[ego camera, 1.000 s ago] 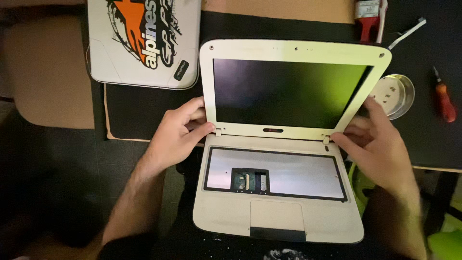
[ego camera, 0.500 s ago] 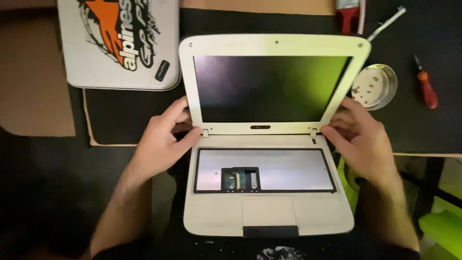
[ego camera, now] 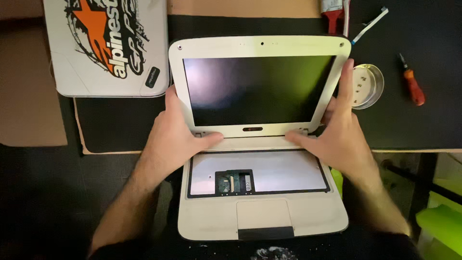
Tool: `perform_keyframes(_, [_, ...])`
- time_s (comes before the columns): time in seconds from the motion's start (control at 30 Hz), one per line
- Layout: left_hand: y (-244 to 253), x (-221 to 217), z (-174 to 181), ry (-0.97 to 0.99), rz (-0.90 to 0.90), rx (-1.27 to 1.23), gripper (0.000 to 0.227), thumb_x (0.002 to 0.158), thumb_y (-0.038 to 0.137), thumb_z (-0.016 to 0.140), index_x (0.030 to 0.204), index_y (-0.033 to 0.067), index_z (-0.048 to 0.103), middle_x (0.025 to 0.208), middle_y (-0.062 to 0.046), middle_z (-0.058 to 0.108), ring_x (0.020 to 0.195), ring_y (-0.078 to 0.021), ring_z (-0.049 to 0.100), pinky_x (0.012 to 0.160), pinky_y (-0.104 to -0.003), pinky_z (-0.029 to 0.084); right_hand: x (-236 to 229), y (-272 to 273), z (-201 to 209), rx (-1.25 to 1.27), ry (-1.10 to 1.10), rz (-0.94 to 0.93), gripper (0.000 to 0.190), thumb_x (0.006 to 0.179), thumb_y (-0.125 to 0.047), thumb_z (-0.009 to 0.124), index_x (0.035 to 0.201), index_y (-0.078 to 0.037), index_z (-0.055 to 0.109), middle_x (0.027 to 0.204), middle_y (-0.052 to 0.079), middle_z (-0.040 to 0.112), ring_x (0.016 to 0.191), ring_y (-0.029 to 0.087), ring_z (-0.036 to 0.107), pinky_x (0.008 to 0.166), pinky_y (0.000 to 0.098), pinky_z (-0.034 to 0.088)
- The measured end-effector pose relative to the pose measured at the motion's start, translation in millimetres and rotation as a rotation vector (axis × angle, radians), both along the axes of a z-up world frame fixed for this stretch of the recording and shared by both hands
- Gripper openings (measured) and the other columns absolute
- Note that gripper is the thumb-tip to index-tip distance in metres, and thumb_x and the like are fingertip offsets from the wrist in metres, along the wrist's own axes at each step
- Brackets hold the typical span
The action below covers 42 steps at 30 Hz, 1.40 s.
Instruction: The person connects a ribbon cable to a laptop screen and secures the screen to the laptop body using a screwdriver. They then attach the white laptop bezel to the screen assembly.
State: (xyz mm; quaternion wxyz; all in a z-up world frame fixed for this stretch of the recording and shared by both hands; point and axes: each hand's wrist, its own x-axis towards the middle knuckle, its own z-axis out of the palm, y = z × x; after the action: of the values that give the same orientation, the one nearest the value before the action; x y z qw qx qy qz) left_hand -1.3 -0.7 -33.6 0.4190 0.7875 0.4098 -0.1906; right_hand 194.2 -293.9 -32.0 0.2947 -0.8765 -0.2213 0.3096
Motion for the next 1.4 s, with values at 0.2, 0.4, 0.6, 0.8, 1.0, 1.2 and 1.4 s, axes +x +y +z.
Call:
perform_keyframes(0.2, [-1,-7,-13,-0.047,-0.054,0.092,0.133,0.079,0.048,0.112,0.175,0.0043,0.031,0.144,-0.033,0.08,0.126,-0.0662,0.075,0.102,-0.066,0.06,8,2,-5,-0.034,-0.059,0.055,0.176,0.086,-0.023,0.116,0.19,-0.025,-0.026,0.182,0.008,0.058,0.079,0.031,0.05,0.086,0.0412,0.054])
perform_keyframes(0.4, [17,-15,-2,-0.092,-0.043,-0.119,0.096,0.084,0.033,0.103,0.164,0.0147,0.052,0.129,-0.004,0.088,0.104,-0.0231,0.082,0.089,-0.041,0.064,6,-11,-18,0.246,0.139,-0.007,0.167,0.095,-0.001,0.104,0.186,-0.028,-0.033,0.158,0.026,0.089,0.14,0.03,0.091,0.12,0.042,0.069])
perform_keyframes(0.6, [20,-37,-35,-0.332,-0.034,-0.128,0.091,0.084,0.028,0.106,0.161,0.0107,0.061,0.133,-0.009,0.093,0.115,-0.0204,0.089,0.1,-0.036,0.069,7,-15,-27,0.275,0.13,-0.034,0.159,0.09,0.006,0.101,0.194,-0.023,-0.016,0.161,0.03,0.083,0.143,0.033,0.084,0.118,0.049,0.069])
perform_keyframes(0.8, [32,-68,-41,-0.6,-0.128,-0.337,0.041,0.117,0.007,0.073,0.158,0.0053,0.074,0.147,-0.009,0.09,0.137,-0.0205,0.085,0.122,-0.036,0.066,13,-53,-34,-0.012,0.122,-0.035,0.026,0.12,-0.014,0.078,0.145,-0.007,0.081,0.126,0.003,0.091,0.096,0.013,0.075,0.081,0.033,0.062])
perform_keyframes(1.0, [16,-73,-55,-0.654,-0.026,-0.269,0.029,0.119,0.01,0.071,0.147,0.0042,0.078,0.13,-0.005,0.09,0.121,-0.0153,0.085,0.107,-0.032,0.066,7,-74,-63,0.118,-0.006,-0.056,0.024,0.12,-0.002,0.081,0.143,-0.002,0.083,0.132,0.006,0.089,0.12,0.011,0.076,0.113,0.0291,0.058])
perform_keyframes(1.2, [15,-78,-57,-0.63,-0.025,-0.285,0.034,0.121,0.012,0.071,0.154,0.008,0.075,0.123,0.001,0.088,0.103,-0.0093,0.072,0.088,-0.028,0.057,2,-66,-50,0.118,-0.016,-0.034,0.027,0.121,-0.004,0.08,0.148,-0.001,0.083,0.13,0.008,0.088,0.118,0.013,0.076,0.108,0.0304,0.059])
perform_keyframes(1.4, [20,-73,-55,-0.597,-0.111,-0.231,0.032,0.116,0.009,0.074,0.148,0.009,0.074,0.114,0.001,0.085,0.096,-0.012,0.069,0.086,-0.031,0.057,8,-59,-44,0.104,0.133,-0.025,0.021,0.119,-0.007,0.08,0.14,-0.004,0.08,0.127,0.004,0.091,0.114,0.009,0.074,0.103,0.028,0.059])
